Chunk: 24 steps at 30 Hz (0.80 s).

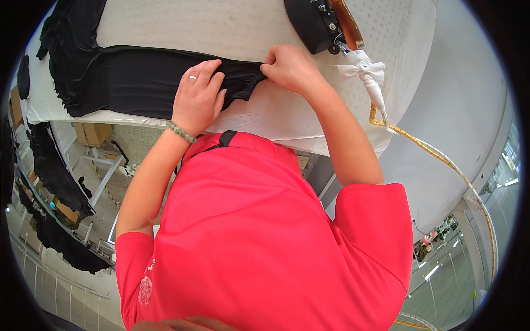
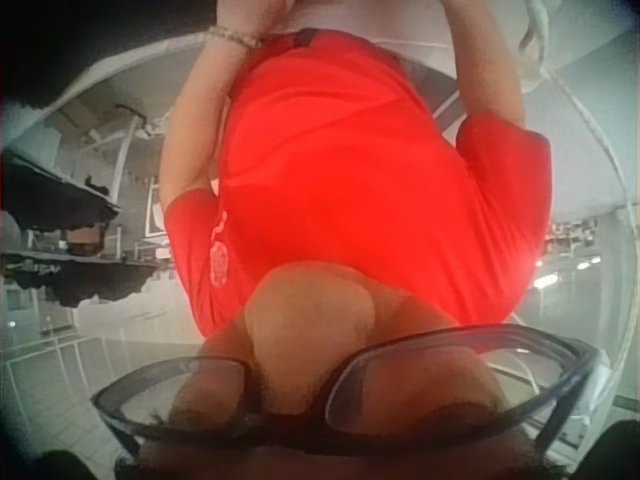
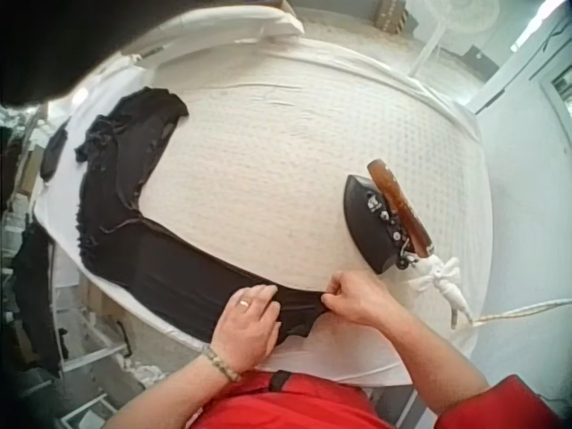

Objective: The person is ironing a black garment on an industrial pressing table.

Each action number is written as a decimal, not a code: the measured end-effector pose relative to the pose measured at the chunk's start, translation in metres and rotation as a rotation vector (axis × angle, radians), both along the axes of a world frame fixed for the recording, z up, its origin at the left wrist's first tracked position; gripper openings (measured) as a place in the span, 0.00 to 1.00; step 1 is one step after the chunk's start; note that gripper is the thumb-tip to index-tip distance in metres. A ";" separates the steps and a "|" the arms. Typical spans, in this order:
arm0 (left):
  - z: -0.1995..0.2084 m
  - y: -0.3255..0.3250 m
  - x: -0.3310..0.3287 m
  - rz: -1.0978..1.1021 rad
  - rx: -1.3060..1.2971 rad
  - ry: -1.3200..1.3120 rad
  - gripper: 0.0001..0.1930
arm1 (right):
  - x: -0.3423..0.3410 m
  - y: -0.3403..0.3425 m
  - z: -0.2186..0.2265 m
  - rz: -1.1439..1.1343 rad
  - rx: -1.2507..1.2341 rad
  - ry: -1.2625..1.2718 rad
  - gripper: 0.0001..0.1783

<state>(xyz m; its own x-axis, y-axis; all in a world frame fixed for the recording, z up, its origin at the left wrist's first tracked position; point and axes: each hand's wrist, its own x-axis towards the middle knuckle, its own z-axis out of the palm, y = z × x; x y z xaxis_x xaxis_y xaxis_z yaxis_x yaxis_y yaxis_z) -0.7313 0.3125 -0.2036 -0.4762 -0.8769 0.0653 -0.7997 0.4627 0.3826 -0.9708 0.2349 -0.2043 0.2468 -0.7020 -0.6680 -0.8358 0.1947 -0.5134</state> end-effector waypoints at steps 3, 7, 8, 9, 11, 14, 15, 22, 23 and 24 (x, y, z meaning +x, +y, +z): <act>-0.005 -0.001 -0.011 -0.070 0.018 0.025 0.11 | -0.001 0.000 -0.001 -0.018 0.010 0.013 0.11; -0.007 -0.001 -0.023 -0.188 0.031 -0.037 0.11 | 0.000 -0.004 -0.002 -0.034 0.049 0.014 0.11; -0.008 -0.001 -0.026 -0.184 0.032 -0.036 0.11 | 0.002 -0.004 -0.002 -0.047 0.094 0.014 0.11; -0.009 -0.001 -0.028 -0.193 0.024 -0.033 0.12 | 0.003 -0.005 0.000 -0.036 0.065 0.013 0.11; -0.010 -0.001 -0.034 -0.209 0.007 -0.026 0.12 | 0.007 -0.003 0.006 0.028 0.026 0.119 0.11; -0.012 0.000 -0.042 -0.224 -0.022 -0.080 0.14 | 0.007 0.000 0.027 0.059 -0.214 0.141 0.12; -0.012 0.000 -0.045 -0.229 -0.035 -0.113 0.15 | 0.006 0.001 0.035 0.051 -0.351 0.131 0.13; -0.010 0.004 -0.055 -0.225 -0.040 -0.227 0.18 | -0.023 -0.061 0.062 -0.207 -0.845 0.473 0.22; -0.010 0.004 -0.056 -0.226 -0.049 -0.236 0.18 | -0.019 -0.065 0.061 -0.268 -0.566 0.590 0.23; -0.011 0.005 -0.056 -0.217 -0.051 -0.233 0.18 | -0.013 -0.068 0.060 -0.260 -0.571 0.590 0.23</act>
